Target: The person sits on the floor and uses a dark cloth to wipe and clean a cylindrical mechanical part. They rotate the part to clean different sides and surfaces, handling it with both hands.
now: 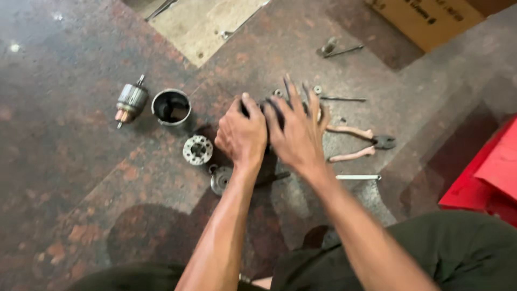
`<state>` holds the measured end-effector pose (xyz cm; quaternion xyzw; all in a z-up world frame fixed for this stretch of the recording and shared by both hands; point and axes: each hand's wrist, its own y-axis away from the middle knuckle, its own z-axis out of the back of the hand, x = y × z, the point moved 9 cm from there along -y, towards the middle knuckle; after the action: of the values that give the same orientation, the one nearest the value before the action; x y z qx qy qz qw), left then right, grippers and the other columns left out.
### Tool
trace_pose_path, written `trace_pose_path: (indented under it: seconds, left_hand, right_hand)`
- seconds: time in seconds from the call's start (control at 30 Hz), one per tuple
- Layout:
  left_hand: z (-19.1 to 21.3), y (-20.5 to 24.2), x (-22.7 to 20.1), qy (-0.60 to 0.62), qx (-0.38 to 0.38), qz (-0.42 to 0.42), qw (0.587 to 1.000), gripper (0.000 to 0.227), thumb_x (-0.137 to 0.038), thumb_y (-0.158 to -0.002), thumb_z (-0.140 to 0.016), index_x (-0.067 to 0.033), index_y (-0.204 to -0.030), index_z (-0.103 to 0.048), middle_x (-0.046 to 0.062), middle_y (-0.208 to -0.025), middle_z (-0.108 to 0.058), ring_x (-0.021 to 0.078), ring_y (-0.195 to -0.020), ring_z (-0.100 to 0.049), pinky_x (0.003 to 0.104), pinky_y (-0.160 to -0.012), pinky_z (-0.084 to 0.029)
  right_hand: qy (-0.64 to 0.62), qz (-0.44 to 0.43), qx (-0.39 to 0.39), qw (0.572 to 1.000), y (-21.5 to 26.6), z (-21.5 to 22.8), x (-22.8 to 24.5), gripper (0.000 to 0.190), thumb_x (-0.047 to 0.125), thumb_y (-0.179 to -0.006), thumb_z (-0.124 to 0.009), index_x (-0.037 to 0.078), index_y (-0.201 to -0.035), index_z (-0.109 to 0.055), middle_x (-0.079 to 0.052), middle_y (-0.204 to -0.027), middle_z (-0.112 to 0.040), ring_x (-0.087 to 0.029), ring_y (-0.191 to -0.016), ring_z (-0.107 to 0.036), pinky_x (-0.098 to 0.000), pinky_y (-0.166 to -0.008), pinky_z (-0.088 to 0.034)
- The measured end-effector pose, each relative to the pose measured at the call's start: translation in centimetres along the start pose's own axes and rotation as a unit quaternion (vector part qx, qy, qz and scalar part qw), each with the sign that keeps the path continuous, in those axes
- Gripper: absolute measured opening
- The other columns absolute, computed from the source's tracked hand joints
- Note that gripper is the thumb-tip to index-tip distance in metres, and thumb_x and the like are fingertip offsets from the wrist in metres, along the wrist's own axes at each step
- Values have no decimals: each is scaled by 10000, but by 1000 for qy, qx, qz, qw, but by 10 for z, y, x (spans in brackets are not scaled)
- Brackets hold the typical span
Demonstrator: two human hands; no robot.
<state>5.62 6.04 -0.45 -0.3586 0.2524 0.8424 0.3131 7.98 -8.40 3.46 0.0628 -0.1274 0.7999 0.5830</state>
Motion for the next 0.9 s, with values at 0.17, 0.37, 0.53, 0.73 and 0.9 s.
trace_pose_path:
  seconds: [0.17, 0.37, 0.53, 0.73, 0.9]
  left_hand:
    - [5, -11, -6, 30, -49, -16, 998, 455, -468, -976, -502, -119, -1100, -766, 235, -929, -745, 470, -881, -704, 580, -798, -527]
    - [-10, -4, -4, -41, -7, -35, 999, 467, -475, -1028, -471, -134, -1099, -783, 234, -976, -746, 463, -962, -700, 571, -848, -532]
    - [6, -15, -17, 20, -74, -44, 996, 466, -491, -968, -503, -159, -1143, -779, 246, -968, -741, 467, -923, -702, 564, -818, -531]
    - [-1, -6, 6, -10, -23, 26, 999, 474, -503, -982, -483, -156, -1099, -784, 225, -973, -746, 468, -939, -692, 582, -829, -512]
    - [0, -2, -1, 8, -42, -1, 999, 469, -501, -967, -490, -167, -1120, -781, 231, -970, -745, 469, -927, -700, 568, -822, -529]
  right_hand:
    - [-11, 9, -47, 999, 47, 14, -2, 536, 452, -1005, -526, 217, -1483, -584, -160, -1633, -310, -452, -1441, -273, -665, -1118, -148]
    - [4, -5, -40, 999, 24, 6, -13, 411, 403, -1082, -482, 305, -1464, -598, -119, -1709, -310, -411, -1513, -287, -641, -1205, -158]
    - [0, 41, -90, 995, 36, 29, 8, 484, 410, -1009, -520, 241, -1456, -600, -142, -1642, -343, -402, -1485, -289, -634, -1164, -149]
    - [-28, 2, -54, 998, 14, 16, 3, 479, 432, -1031, -508, 238, -1459, -601, -156, -1648, -354, -408, -1488, -287, -647, -1184, -147]
    - [-19, 32, -78, 996, 9, 14, 1, 438, 393, -1037, -514, 237, -1431, -622, -168, -1652, -331, -435, -1464, -278, -671, -1134, -131]
